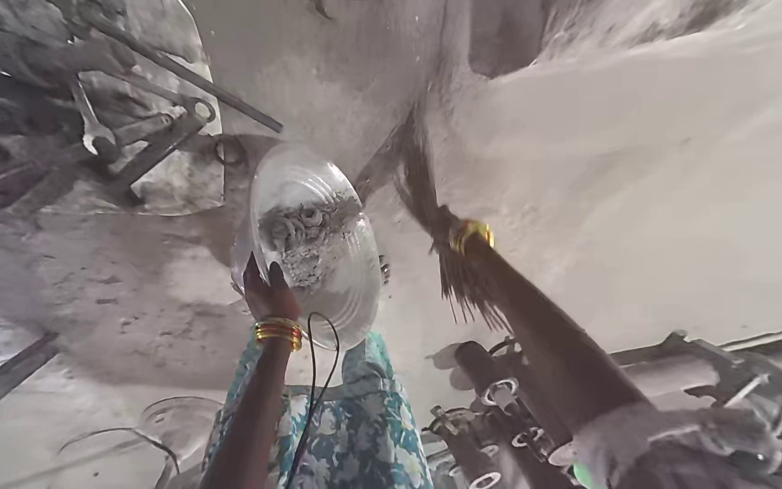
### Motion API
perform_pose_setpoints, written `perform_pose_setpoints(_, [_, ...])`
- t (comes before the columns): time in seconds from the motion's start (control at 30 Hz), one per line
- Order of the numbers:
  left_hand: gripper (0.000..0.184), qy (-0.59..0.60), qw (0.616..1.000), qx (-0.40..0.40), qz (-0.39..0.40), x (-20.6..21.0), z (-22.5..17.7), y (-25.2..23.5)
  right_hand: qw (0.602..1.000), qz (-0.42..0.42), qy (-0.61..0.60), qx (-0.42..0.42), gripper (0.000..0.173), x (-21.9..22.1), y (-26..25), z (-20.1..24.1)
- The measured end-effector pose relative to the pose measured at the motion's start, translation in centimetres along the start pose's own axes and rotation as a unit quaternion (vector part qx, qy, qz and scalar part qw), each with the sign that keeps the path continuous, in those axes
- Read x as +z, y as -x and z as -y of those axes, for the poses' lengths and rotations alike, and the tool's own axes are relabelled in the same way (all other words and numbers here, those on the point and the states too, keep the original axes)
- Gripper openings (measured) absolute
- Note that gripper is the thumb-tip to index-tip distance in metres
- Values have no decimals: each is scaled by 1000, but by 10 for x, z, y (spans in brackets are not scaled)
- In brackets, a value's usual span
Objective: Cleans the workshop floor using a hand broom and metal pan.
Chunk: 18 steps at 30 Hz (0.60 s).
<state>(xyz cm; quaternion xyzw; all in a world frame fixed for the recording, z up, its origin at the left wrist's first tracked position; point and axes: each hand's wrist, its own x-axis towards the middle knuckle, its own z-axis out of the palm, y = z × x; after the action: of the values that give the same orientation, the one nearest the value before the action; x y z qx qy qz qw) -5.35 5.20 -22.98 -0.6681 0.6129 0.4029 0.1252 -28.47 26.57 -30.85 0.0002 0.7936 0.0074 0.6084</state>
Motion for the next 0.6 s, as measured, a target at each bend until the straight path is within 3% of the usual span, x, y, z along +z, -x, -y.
perform_pose_setpoints(0.1, [50,-16,1000,-16,-2,-1,-6,-1,997,61,-35,22,56,44,45,-35])
perform_pose_setpoints(0.17, [49,-17,1000,-14,-8,0,-5,1,994,78,-68,47,50,50,85,-35])
perform_pose_setpoints(0.23, [49,-29,999,-18,-3,-1,-5,3,992,42,-95,67,52,40,106,-29])
perform_pose_setpoints(0.3, [48,-42,999,-24,-2,0,-7,2,995,-47,-68,63,54,18,91,-24])
perform_pose_setpoints(0.4, [48,-36,999,-13,-12,0,-6,2,987,-128,30,92,64,-20,29,-9])
perform_pose_setpoints(0.5, [48,-23,999,-8,-22,2,-5,0,990,-95,66,79,77,-7,-13,-3])
perform_pose_setpoints(0.6, [49,-35,999,-20,-16,1,-7,2,996,9,45,70,72,62,14,1])
